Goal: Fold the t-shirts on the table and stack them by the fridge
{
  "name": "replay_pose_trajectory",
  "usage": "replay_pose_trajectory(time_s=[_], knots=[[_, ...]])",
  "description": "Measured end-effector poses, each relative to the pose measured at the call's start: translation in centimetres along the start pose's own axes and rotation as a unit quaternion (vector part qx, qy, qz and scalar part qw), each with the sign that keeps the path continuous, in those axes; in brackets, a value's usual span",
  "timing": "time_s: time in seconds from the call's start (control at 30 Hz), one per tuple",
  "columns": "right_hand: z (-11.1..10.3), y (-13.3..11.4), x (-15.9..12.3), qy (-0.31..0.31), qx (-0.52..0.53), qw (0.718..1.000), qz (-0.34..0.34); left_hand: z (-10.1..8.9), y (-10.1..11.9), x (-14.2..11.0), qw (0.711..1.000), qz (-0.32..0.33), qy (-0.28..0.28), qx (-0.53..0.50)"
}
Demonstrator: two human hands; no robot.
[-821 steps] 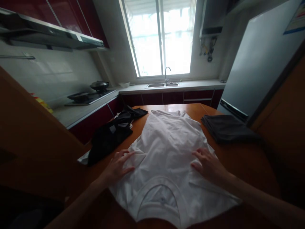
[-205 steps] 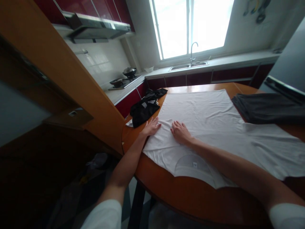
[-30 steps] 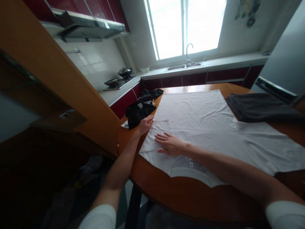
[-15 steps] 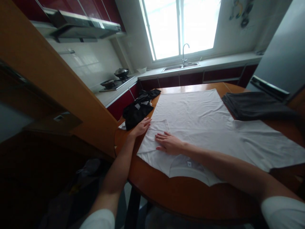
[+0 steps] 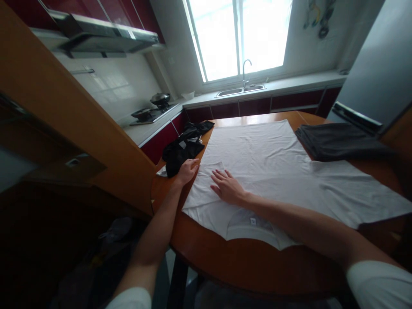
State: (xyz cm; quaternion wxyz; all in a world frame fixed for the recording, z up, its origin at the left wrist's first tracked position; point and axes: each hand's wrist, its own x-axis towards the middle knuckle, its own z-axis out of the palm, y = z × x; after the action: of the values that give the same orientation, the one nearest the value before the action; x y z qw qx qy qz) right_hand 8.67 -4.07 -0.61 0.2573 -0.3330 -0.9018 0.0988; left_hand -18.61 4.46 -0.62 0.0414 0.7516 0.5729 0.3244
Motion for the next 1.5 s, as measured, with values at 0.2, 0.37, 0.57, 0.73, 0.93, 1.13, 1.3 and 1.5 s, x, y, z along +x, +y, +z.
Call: replay_pose_trajectory(time_s=[0.2,0.37,0.57,0.73,0.93,1.13,1.3,1.5], knots=[[0.8,0.8,0.0,-0.043,-0.038,0.993,0.099,-0.2,0.9,-0.3,0.999,-0.012,-0.036,0.000],[0.9,0.7,0.0,-0.053,-0.043,0.992,0.106,0.0,0.9,-0.5,0.999,-0.031,-0.039,-0.003],[0.8,0.7,0.0,-0.056,-0.044,0.992,0.103,0.5,0.7,-0.4,0.999,-0.048,-0.021,-0.004],[1.0,0.8,0.0,-0.060,-0.043,0.992,0.107,0.8,0.7,-0.3,0.998,-0.057,0.026,-0.007],[1.0,0.7,0.0,-0.055,-0.047,0.992,0.106,1.3,0.5,-0.3,0.999,-0.041,-0.017,0.021],[1.0,0.8,0.1,-0.057,-0.040,0.991,0.111,1.5,0.3,-0.4,0.995,-0.088,-0.007,0.050],[1.2,0.8,0.0,-0.048,-0.033,0.991,0.123,1.3,0.6,-0.3,0.997,-0.080,0.020,0.010],[0.4,0.6,0.4,-0.008,-0.011,0.993,0.118,1.0,1.3,-0.2,0.997,-0.062,0.046,-0.008]])
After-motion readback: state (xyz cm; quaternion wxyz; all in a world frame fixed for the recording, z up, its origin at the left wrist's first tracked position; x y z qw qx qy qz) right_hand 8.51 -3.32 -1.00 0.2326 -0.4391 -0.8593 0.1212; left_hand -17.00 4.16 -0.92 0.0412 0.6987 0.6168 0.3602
